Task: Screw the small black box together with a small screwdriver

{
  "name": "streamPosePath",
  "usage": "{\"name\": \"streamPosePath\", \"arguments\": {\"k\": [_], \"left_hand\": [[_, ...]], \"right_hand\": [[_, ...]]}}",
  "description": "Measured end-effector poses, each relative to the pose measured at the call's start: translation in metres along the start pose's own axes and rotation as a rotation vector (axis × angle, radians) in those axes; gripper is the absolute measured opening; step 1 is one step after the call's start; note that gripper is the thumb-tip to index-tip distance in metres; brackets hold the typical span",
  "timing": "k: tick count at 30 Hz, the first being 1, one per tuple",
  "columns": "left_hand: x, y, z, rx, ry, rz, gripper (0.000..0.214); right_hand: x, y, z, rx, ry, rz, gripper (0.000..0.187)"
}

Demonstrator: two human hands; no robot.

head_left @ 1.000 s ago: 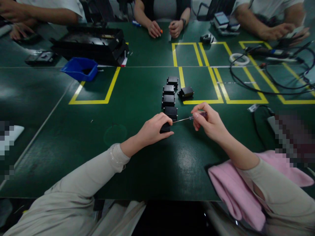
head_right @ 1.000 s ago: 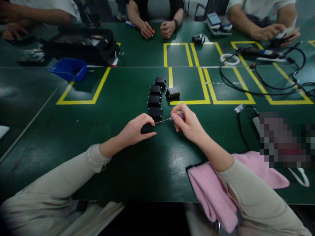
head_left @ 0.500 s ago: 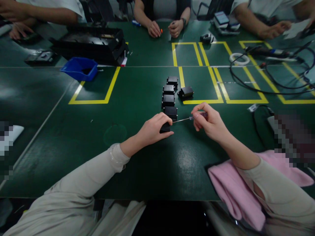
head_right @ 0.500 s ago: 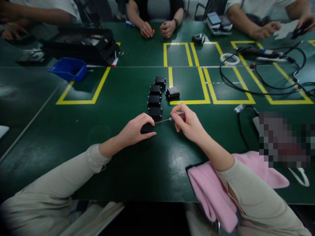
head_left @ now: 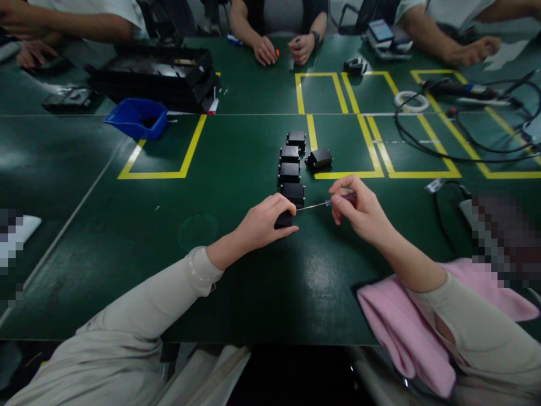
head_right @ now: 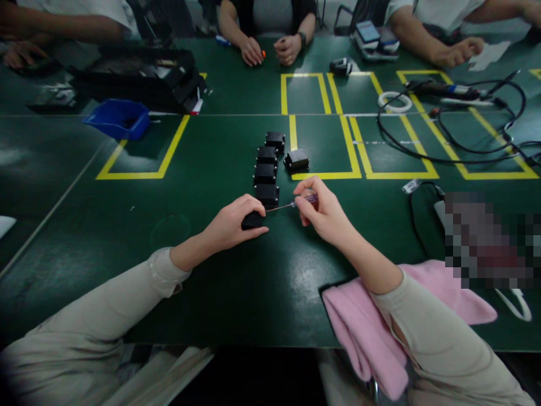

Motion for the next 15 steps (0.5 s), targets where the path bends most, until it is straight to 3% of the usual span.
{"name": "streamPosePath", "arguments": {"k": [15], "left_hand": [[-0.0010,-0.0006,-0.0008,-0.007,0.001,0.001,0.025]], "right_hand": [[0.0001,-0.0005,0.0012,0.009,0.061,-0.004,0.028]]}}
Point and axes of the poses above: each hand's wrist, its own y-axis away from the middle knuckle, its own x-axis out of the palm, z = x × y, the point moved 9 cm from there along -y, towards the middle knuckle, and after that the axes turned 2 degrees about x, right-handed, at the moved point
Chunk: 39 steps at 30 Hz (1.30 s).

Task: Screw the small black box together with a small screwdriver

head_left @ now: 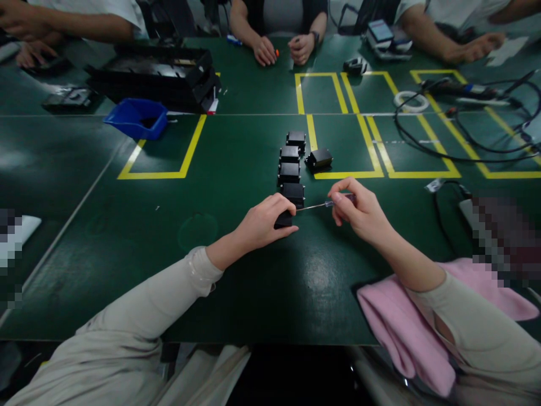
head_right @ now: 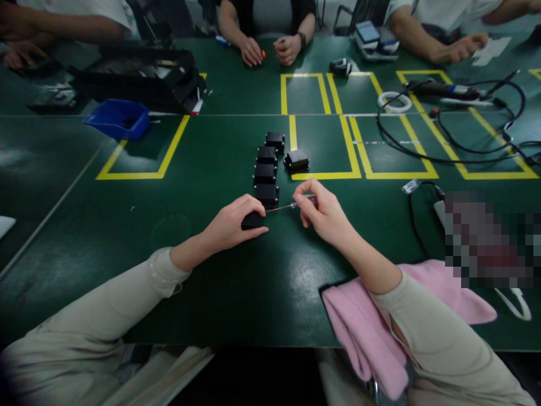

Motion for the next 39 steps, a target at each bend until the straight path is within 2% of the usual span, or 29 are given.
{"name": "streamPosePath", "arguments": {"k": [17,33,39], "left_hand": [[0.0011,0.0005,0.0005,0.006,-0.002,0.002,0.025],[0.0015,0.0002,0.0018,-0.011,-0.002,0.010,0.024],[0.0015,0.0005,0.0009,0.003,-0.002,0.007,0.024]], "right_hand": [[-0.0008,-0.0004,-0.0005,0.006,-0.043,-0.010,0.035],[0.0005,-0.0003,0.0011,0.005,0.020,0.012,0.031],[0.0002,-0.0001,0.0001,0.007,-0.050,0.003,0.036]]}}
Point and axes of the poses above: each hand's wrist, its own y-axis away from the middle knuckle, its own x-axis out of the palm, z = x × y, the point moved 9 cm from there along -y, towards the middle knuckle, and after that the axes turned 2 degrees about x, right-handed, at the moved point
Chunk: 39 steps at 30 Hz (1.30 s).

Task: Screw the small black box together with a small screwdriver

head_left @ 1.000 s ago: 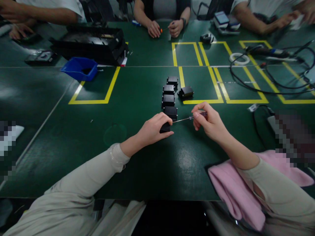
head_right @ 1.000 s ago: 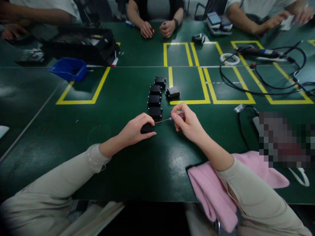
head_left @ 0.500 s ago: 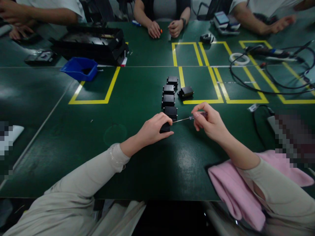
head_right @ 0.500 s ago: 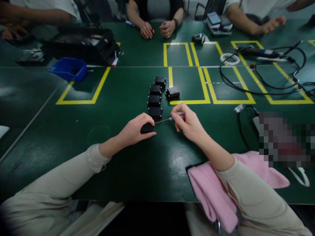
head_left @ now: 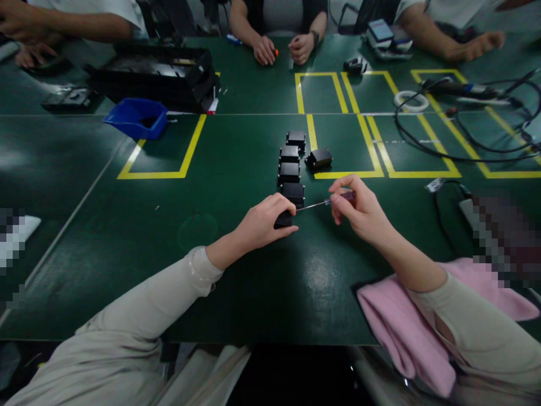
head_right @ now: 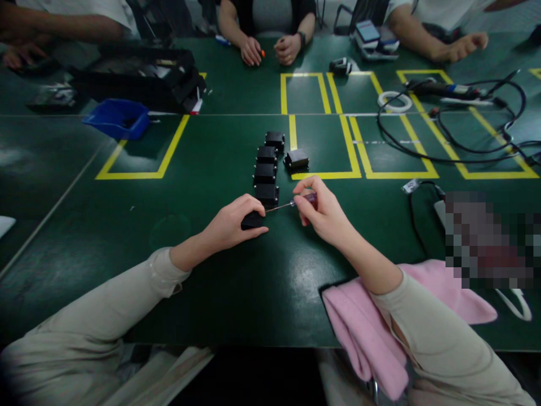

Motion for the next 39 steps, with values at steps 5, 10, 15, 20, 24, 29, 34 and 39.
{"name": "streamPosePath", "arguments": {"k": [5,10,15,20,24,29,34,39], "left_hand": [[-0.0005,0.0000,-0.0002,-0.002,-0.002,0.001,0.024],[-0.0007,-0.0002,-0.0007,-0.002,-0.008,0.002,0.024],[-0.0007,-0.0003,-0.0002,-0.008,-0.006,0.004,0.023],[-0.0002,-0.0001,0.0002,-0.006,-0.002,0.007,0.024],[0.0000,-0.0002,0.0010,-0.013,-0.003,0.007,0.024],[0.0001,-0.0005,0.0008,-0.016,-0.005,0.008,0.024],[-0.0003,-0.0002,0.0005,-0.011,-0.005,0.001,0.024],[0.0003,0.0003,0.0005,0.006,-0.007,0.003,0.024]], "right_hand": [[0.0004,-0.0003,-0.0009,0.004,0.051,0.006,0.035],[0.0001,-0.0003,0.0005,-0.008,0.007,-0.004,0.037],[-0.0007,-0.0003,0.0001,0.000,0.061,-0.010,0.035],[0.0001,-0.0002,0.0003,0.003,0.021,-0.001,0.037],[0.0002,-0.0001,0.0000,0.003,0.028,0.001,0.035],[0.0005,0.0000,-0.0003,0.004,0.037,0.005,0.033],[0.0015,0.0001,0.0026,-0.016,0.030,0.009,0.031],[0.0011,0.0004,0.0012,-0.002,0.069,0.014,0.028]]}}
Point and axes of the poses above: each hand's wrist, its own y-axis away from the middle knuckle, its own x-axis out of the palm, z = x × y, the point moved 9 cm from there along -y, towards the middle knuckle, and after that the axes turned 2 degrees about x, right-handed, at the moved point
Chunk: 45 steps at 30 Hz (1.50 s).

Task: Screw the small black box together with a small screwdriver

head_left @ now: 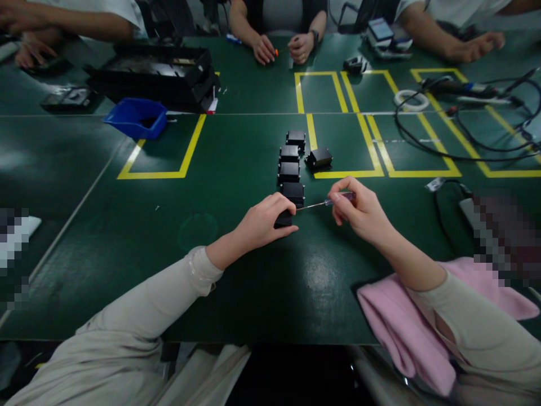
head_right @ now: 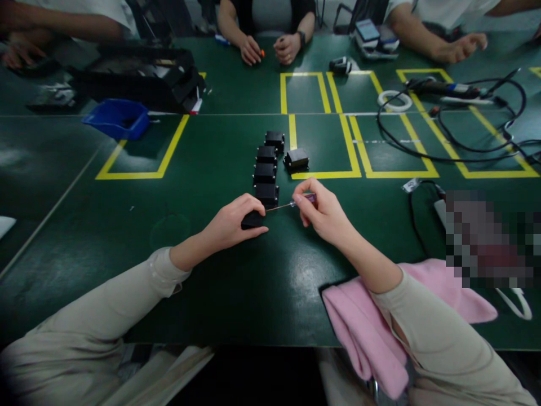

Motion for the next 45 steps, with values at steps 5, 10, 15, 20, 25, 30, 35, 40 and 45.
{"name": "streamPosePath", "arguments": {"k": [5,10,15,20,25,30,35,40,45], "left_hand": [[0.0005,-0.0001,0.0016,-0.013,-0.001,0.013,0.027],[0.0005,-0.0003,0.0016,-0.010,0.004,0.014,0.029],[0.0009,-0.0002,0.0021,-0.007,-0.001,0.012,0.030],[0.0012,-0.0003,0.0023,-0.010,-0.003,0.020,0.030],[0.0013,-0.0005,0.0013,-0.004,-0.010,0.030,0.031],[0.0012,-0.0007,0.0010,-0.009,-0.005,0.032,0.031],[0.0014,-0.0004,0.0011,-0.010,-0.009,0.034,0.031],[0.0013,-0.0001,0.0018,-0.010,-0.007,0.029,0.030],[0.0013,-0.0003,0.0020,-0.019,-0.012,0.034,0.029]], "right_hand": [[-0.0005,0.0002,0.0009,0.002,-0.026,-0.007,0.027],[0.0006,0.0005,0.0011,0.014,0.019,0.009,0.023],[-0.0001,0.0001,0.0019,-0.020,-0.033,-0.003,0.026],[0.0007,-0.0005,-0.0002,-0.021,0.000,0.008,0.028],[-0.0009,-0.0001,-0.0007,-0.016,-0.053,-0.013,0.032],[0.0000,-0.0002,0.0010,-0.028,-0.012,0.001,0.032],[-0.0007,0.0002,0.0023,-0.034,-0.017,-0.010,0.032],[0.0004,0.0009,0.0044,-0.041,0.008,0.002,0.028],[0.0007,0.0007,0.0031,-0.029,-0.003,0.003,0.027]]}}
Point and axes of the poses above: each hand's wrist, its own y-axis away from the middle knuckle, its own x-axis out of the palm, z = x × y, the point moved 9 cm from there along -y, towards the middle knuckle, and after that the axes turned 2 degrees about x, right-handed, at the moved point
